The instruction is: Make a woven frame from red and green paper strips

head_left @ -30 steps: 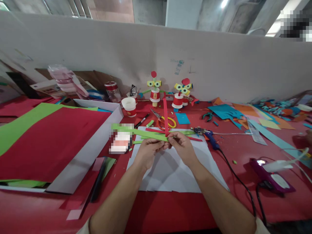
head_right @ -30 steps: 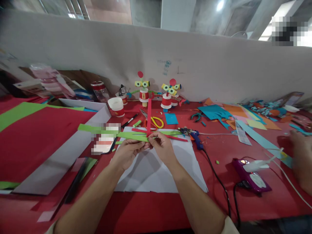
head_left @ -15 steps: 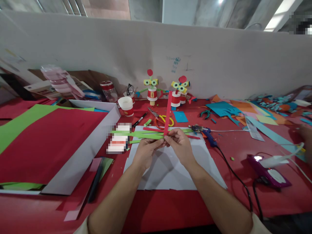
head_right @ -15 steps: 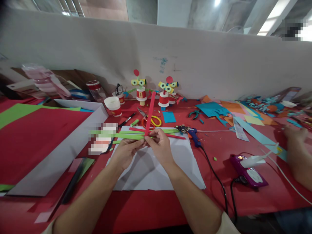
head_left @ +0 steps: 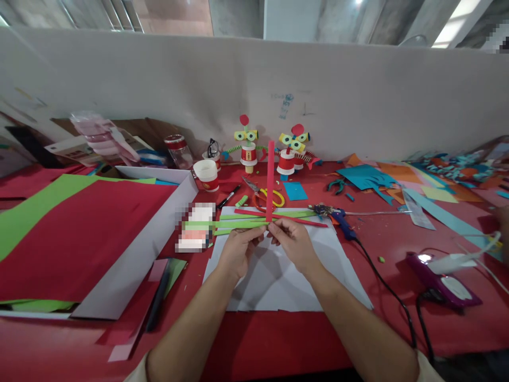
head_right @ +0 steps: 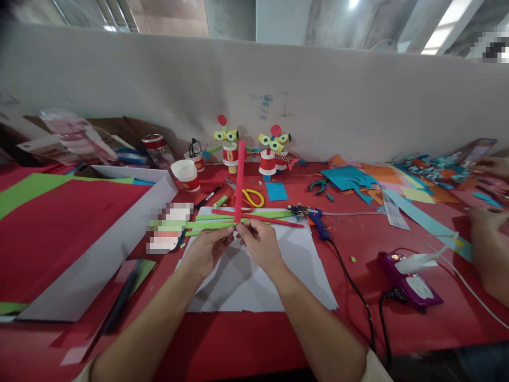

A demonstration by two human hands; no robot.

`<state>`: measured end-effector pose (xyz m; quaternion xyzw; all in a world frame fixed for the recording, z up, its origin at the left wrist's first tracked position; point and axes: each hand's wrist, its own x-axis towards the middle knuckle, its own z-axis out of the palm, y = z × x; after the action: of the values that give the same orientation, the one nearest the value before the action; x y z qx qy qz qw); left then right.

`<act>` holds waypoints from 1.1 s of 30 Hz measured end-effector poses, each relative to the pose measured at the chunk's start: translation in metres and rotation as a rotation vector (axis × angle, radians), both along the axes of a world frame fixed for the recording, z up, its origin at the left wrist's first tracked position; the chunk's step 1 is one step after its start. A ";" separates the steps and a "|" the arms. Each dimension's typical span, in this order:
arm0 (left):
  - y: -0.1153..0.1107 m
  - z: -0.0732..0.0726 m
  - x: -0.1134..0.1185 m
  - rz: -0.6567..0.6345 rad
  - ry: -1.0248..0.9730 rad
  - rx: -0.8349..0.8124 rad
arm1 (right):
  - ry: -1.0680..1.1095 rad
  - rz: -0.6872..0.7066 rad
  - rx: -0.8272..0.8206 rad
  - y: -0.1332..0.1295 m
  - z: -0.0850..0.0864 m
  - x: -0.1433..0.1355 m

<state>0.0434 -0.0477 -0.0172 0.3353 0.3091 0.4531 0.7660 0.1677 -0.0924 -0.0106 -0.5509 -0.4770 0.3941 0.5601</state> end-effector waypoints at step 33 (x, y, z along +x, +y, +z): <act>-0.002 -0.004 0.003 0.104 0.088 0.033 | 0.218 -0.024 0.068 -0.003 -0.001 -0.014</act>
<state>0.0466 -0.0492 -0.0213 0.3509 0.3521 0.4822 0.7213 0.1538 -0.0953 -0.0117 -0.4911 -0.4199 0.4285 0.6316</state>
